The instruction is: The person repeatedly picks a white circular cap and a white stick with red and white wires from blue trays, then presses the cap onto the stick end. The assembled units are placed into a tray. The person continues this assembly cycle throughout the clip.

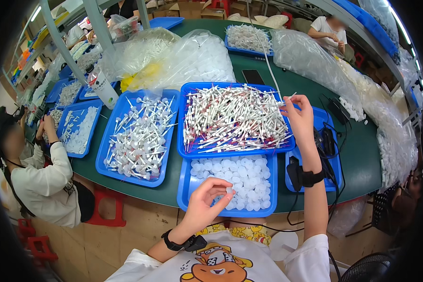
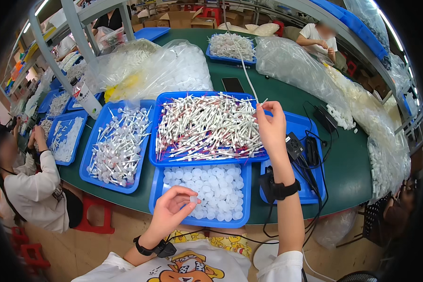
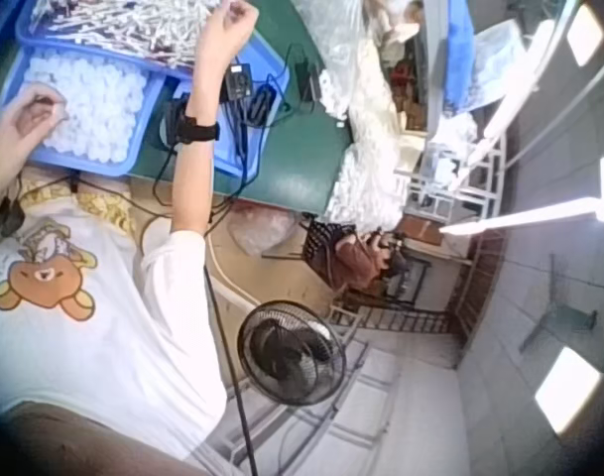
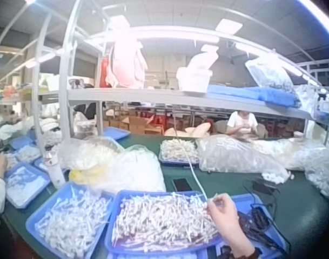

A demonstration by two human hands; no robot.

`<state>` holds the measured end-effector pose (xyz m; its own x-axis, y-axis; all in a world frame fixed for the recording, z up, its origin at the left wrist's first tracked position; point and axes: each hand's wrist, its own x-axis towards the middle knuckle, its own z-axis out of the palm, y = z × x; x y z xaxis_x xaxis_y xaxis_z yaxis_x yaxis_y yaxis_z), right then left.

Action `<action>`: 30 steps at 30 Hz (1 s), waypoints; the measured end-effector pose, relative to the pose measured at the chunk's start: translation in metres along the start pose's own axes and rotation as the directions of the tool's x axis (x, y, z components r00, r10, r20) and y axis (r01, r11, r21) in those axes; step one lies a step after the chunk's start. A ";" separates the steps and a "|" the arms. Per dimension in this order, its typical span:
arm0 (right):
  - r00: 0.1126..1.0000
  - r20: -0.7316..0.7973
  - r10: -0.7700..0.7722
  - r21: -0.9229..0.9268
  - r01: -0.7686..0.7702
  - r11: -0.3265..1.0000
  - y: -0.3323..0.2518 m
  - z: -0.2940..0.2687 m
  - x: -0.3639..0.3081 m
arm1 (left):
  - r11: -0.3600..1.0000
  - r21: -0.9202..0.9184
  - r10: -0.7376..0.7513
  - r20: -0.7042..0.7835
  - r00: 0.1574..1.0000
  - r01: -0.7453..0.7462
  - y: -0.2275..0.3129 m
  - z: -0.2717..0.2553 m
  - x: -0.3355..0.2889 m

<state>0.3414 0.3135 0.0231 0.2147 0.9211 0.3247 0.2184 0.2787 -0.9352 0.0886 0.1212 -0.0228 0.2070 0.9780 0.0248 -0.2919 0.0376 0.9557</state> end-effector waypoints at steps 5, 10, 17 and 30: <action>0.999 0.036 -0.036 -0.024 0.036 0.999 -0.003 -0.005 -0.002 | 1.000 0.011 -0.030 0.004 1.000 0.030 -0.001 0.000 -0.001; 0.989 0.135 0.059 0.245 -0.091 0.965 -0.074 0.004 -0.058 | 0.999 -0.043 -0.011 -0.017 1.000 0.010 -0.001 -0.002 0.000; 0.966 0.254 0.056 0.404 -0.159 0.901 -0.116 0.017 -0.168 | 0.930 -0.365 0.070 0.068 0.995 -0.041 0.009 0.006 -0.002; 0.986 0.148 0.083 0.331 -0.128 0.935 -0.096 0.028 -0.193 | 0.907 -0.416 0.123 0.113 0.986 -0.065 0.006 0.003 -0.009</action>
<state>0.2525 0.1161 0.0466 0.0890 0.9710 0.2218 -0.1385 0.2326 -0.9627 0.0882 0.1116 -0.0162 0.2734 0.9459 0.1745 -0.6666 0.0556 0.7433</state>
